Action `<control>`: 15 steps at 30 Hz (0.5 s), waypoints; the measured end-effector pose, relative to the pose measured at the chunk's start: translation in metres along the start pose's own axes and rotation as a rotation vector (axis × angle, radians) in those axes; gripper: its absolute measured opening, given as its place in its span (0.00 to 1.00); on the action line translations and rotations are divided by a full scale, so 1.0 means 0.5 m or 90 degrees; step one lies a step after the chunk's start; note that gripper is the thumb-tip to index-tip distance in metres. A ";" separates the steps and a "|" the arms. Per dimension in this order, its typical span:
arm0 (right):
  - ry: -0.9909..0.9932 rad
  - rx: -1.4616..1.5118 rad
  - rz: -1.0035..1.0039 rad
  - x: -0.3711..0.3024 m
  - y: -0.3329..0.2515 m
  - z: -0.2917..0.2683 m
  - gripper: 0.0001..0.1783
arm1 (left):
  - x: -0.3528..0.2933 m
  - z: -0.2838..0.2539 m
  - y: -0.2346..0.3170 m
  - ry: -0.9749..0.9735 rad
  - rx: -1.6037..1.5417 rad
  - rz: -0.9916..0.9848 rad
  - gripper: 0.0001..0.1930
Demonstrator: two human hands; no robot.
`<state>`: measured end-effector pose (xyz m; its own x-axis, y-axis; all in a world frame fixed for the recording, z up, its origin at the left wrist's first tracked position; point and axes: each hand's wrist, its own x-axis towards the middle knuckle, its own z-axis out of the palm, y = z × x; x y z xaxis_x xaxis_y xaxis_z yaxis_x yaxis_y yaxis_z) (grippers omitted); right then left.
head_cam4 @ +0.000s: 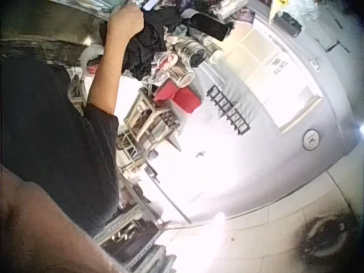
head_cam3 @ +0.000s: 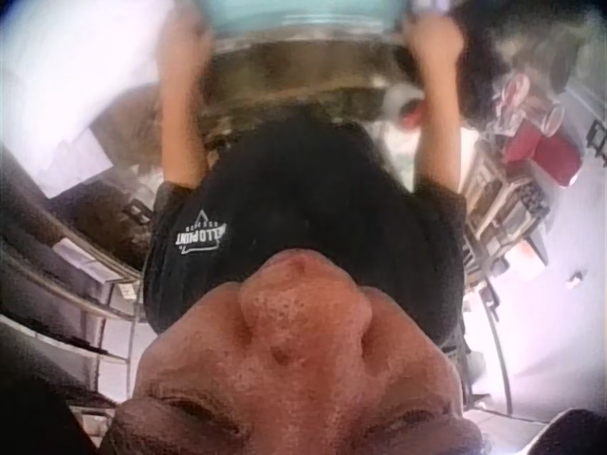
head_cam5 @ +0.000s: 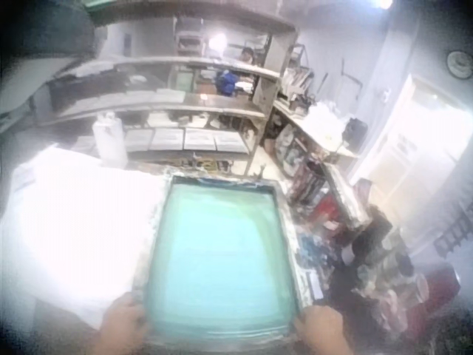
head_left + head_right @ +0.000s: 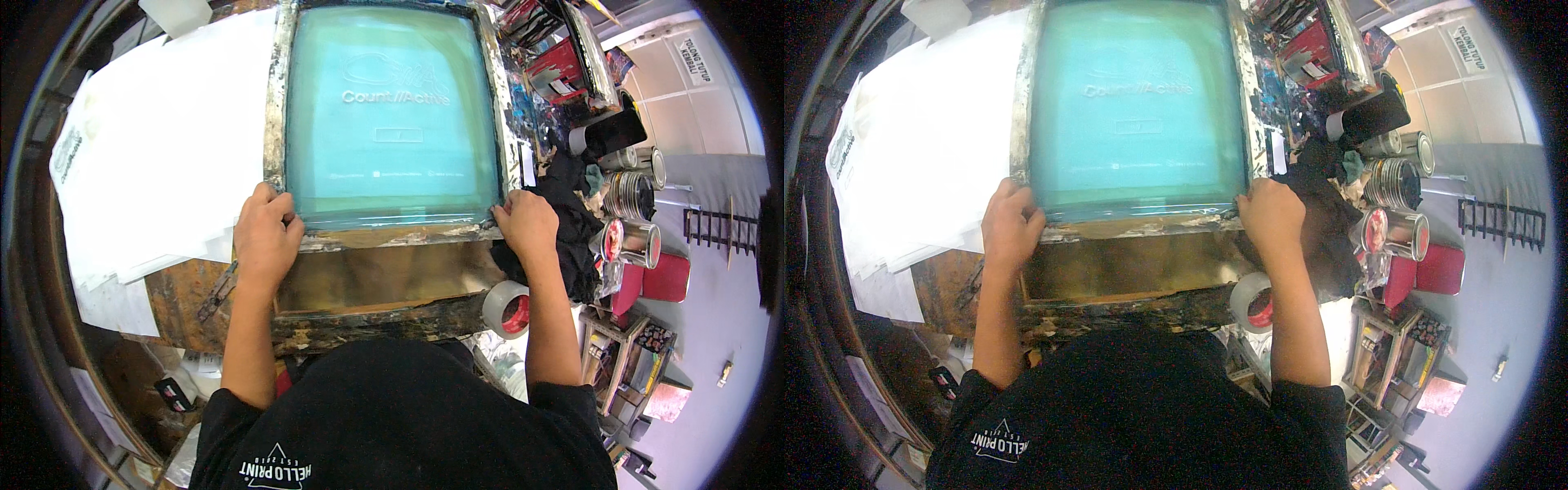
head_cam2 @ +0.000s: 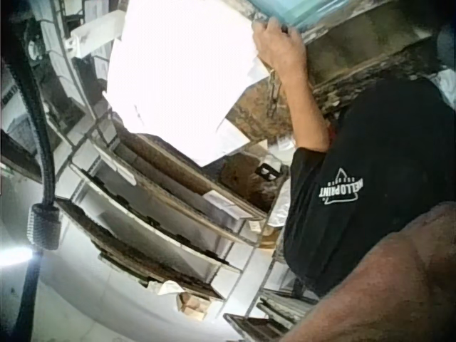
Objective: The person aligns a screen printing frame over a sheet of paper on a workbench and applies strips of tape from a roll to the edges of the frame.
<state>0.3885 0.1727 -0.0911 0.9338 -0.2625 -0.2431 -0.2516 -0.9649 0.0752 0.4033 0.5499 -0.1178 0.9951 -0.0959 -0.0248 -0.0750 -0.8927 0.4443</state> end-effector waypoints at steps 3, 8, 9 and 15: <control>0.005 -0.009 -0.008 -0.002 -0.002 -0.001 0.14 | 0.000 0.000 0.001 -0.001 0.018 0.003 0.05; 0.018 -0.027 -0.004 0.005 0.002 0.012 0.16 | 0.003 -0.007 0.011 -0.038 0.072 -0.022 0.05; 0.017 -0.032 0.001 0.006 0.001 0.013 0.17 | 0.004 -0.006 0.011 -0.042 0.080 -0.017 0.05; 0.001 -0.047 0.023 0.011 -0.015 -0.001 0.15 | 0.007 -0.012 0.024 -0.051 0.154 -0.002 0.08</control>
<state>0.3959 0.1785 -0.0925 0.9247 -0.2977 -0.2372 -0.2665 -0.9513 0.1552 0.4063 0.5415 -0.1070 0.9878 -0.1187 -0.1005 -0.0946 -0.9715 0.2174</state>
